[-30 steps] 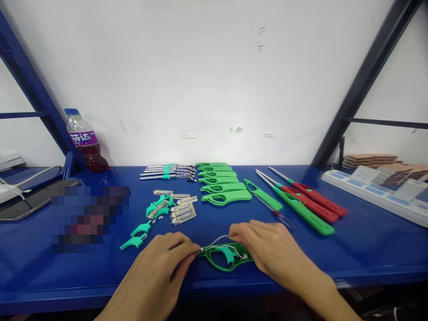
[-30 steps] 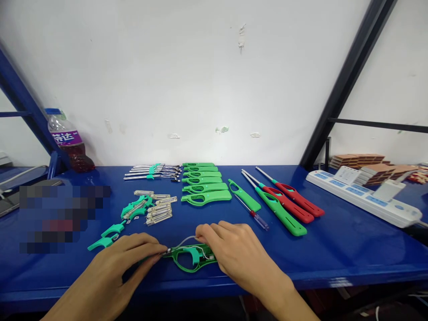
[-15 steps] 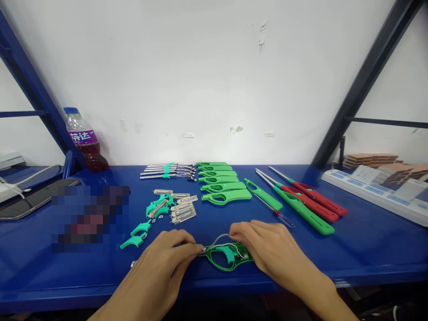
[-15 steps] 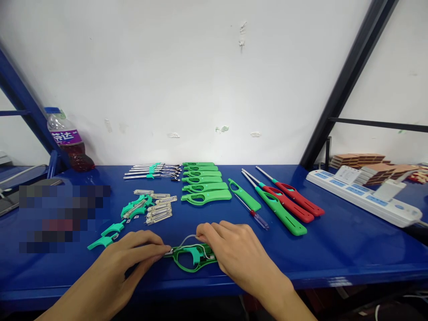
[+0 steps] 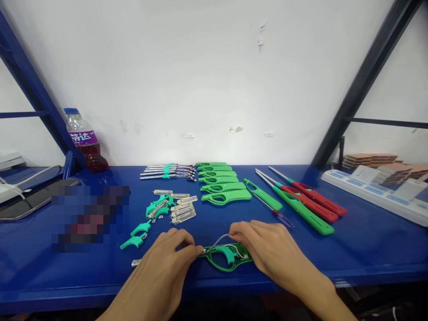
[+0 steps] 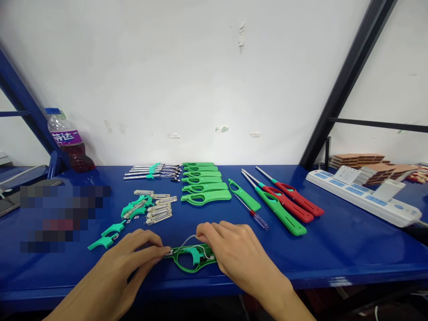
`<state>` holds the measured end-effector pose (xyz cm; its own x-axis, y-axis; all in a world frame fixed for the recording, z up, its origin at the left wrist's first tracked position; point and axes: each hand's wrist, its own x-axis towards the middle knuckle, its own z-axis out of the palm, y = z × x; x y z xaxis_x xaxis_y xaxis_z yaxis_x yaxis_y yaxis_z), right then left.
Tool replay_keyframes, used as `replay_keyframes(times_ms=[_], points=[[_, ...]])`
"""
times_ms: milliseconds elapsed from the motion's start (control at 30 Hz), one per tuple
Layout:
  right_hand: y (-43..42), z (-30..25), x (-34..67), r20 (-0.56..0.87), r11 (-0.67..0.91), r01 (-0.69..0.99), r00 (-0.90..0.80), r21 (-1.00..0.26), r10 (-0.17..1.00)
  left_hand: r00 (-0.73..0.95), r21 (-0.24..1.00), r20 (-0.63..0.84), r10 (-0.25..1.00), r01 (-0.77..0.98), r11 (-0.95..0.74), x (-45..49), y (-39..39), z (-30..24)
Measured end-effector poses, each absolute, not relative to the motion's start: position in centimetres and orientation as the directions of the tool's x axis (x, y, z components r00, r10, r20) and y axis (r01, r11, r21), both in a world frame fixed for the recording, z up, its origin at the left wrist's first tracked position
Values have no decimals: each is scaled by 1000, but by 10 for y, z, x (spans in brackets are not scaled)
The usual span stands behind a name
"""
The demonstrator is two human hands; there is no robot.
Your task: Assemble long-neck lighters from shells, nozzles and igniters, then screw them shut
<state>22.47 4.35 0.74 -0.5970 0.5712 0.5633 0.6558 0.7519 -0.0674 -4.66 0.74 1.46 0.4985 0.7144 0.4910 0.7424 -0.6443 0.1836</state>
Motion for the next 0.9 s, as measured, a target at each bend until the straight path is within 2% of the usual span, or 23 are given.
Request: replay_keyframes(times_ms=[467, 900], points=[[44, 8, 223, 561, 744, 661, -582, -95, 588, 542, 41, 498, 677, 765, -642, -45, 3, 14], [42, 13, 221, 562, 735, 665, -561, -131, 608, 526, 47, 508, 682, 773, -632, -44, 7, 8]])
